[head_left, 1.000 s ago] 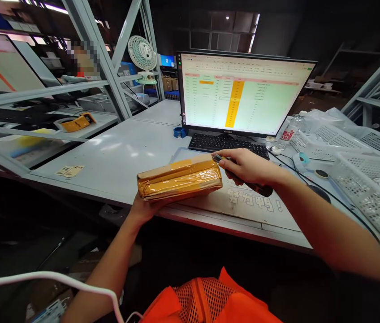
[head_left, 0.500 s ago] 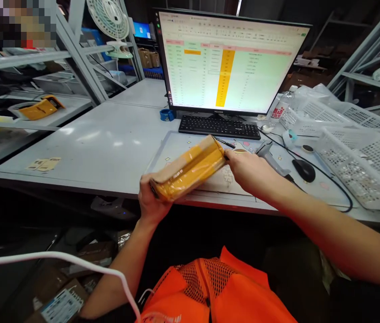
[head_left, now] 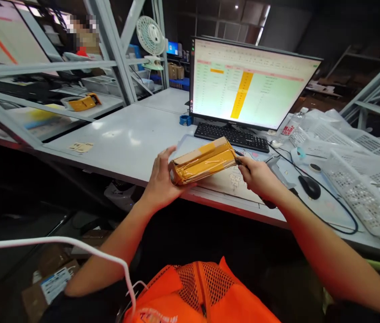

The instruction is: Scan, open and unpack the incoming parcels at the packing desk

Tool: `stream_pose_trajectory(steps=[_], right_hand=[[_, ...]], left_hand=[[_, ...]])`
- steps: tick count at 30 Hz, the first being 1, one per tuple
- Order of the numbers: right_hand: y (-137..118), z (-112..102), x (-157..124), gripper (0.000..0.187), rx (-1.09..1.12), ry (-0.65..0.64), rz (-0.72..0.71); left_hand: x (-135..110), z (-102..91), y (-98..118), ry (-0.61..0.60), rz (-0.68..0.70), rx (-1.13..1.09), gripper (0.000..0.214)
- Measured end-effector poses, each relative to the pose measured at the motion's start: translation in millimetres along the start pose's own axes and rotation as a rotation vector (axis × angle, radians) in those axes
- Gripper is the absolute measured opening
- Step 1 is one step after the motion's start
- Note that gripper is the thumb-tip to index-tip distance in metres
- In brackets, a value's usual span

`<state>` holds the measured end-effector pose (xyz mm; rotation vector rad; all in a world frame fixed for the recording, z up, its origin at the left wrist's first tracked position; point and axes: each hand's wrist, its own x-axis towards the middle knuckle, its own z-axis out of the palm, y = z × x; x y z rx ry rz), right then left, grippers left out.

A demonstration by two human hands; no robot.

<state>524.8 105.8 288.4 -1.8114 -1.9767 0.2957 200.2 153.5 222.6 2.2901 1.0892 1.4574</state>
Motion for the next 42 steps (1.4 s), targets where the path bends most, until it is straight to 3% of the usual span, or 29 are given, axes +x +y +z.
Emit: stream_pose_trajectory(steps=[3,5,7,10,12,14,16,18,20,22,26,31,35,42], right_hand=[[-4.1,5.0,2.6,0.041,-0.016,0.005,0.031],[-8.2,9.6,5.8,0.043,-0.009,0.023,0.025],[-10.4,13.5,8.7,0.043,0.013,0.054,-0.012],[-2.8,13.5,7.7,0.042,0.070,0.056,-0.035],[11.9,7.5,1.9,0.042,0.136,0.042,0.029],[32.1,-2.3,-5.8,0.041,0.243,0.035,0.127],[52.8,-12.8,-11.6,0.040,0.405,0.007,0.183],[68.2,-21.0,-12.3,0.042,0.610,-0.056,0.172],[74.6,-24.5,-6.5,0.048,0.794,-0.118,0.138],[71.1,-22.5,5.0,0.051,0.915,-0.168,0.113],[44.4,-9.3,36.2,0.045,0.987,-0.309,0.091],[8.3,-4.0,63.3,0.034,1.006,-0.410,0.016],[-2.0,-8.1,57.7,0.039,1.031,-0.477,-0.025],[-3.1,-2.2,23.8,0.077,1.086,-0.516,-0.035]], left_hand=[[20.9,-21.7,50.5,-0.102,0.137,0.104,0.123],[37.7,-9.1,77.8,-0.171,0.189,0.181,0.120],[57.3,20.1,87.5,-0.201,0.174,0.286,0.120],[88.7,53.9,66.5,-0.249,0.020,0.480,0.116],[105.1,48.9,37.9,-0.254,-0.057,0.527,0.112],[110.6,25.8,7.2,-0.187,-0.012,0.460,0.109],[101.1,2.0,-19.8,-0.056,0.060,0.294,0.109],[78.9,-7.9,-41.1,0.076,0.023,0.014,0.123],[51.0,-2.2,-57.0,0.093,-0.132,-0.209,0.130],[26.0,10.3,-68.3,0.046,-0.293,-0.285,0.121],[2.6,22.5,-79.5,-0.037,-0.385,-0.252,0.097],[-0.3,14.2,-80.1,-0.126,-0.353,-0.194,0.096],[-8.6,16.7,-82.7,-0.117,-0.316,-0.123,0.092],[-10.3,22.8,-85.6,-0.104,-0.249,-0.105,0.082]])
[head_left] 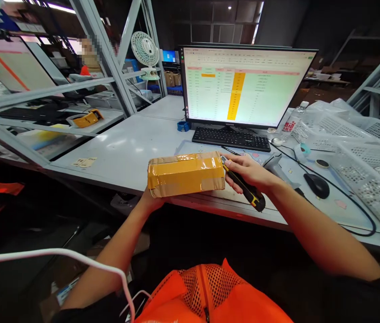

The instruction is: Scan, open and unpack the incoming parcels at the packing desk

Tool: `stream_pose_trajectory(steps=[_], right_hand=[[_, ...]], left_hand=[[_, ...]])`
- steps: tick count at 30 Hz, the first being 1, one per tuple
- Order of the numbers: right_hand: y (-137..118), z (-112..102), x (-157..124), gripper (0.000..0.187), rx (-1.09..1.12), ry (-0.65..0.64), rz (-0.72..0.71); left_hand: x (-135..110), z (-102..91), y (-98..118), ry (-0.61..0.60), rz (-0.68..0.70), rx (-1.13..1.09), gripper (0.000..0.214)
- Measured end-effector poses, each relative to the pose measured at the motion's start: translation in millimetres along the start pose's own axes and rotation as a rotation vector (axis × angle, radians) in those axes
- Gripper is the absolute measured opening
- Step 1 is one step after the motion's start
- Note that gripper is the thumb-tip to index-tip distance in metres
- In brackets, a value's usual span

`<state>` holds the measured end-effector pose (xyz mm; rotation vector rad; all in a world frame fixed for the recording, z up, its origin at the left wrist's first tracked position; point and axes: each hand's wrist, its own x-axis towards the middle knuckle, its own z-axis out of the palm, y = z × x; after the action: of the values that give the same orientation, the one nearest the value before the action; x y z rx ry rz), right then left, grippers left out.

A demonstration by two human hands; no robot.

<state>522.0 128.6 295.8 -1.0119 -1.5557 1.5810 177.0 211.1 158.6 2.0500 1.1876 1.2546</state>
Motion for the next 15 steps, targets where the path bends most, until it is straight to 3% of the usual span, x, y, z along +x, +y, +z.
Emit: stream_pose_trajectory(steps=[5,8,10,13,15], right_hand=[[10.3,21.1,-22.3,0.088,0.005,-0.028,0.048],[10.7,14.8,-33.4,0.091,-0.093,0.008,0.086],[0.5,1.2,-33.9,0.085,-0.318,0.125,0.076],[-35.7,-11.3,-17.6,0.052,-0.891,0.350,-0.119],[-67.0,0.7,4.8,0.038,-1.243,0.333,-0.261]], left_hand=[[7.2,-2.3,5.7,-0.055,-0.038,-0.050,0.089],[9.7,-0.7,6.1,-0.076,-0.041,-0.132,0.096],[11.2,1.1,5.2,-0.081,-0.023,-0.166,0.097],[14.6,3.6,4.4,-0.096,0.032,-0.196,0.095],[17.2,4.3,5.5,-0.078,0.075,-0.188,0.092]])
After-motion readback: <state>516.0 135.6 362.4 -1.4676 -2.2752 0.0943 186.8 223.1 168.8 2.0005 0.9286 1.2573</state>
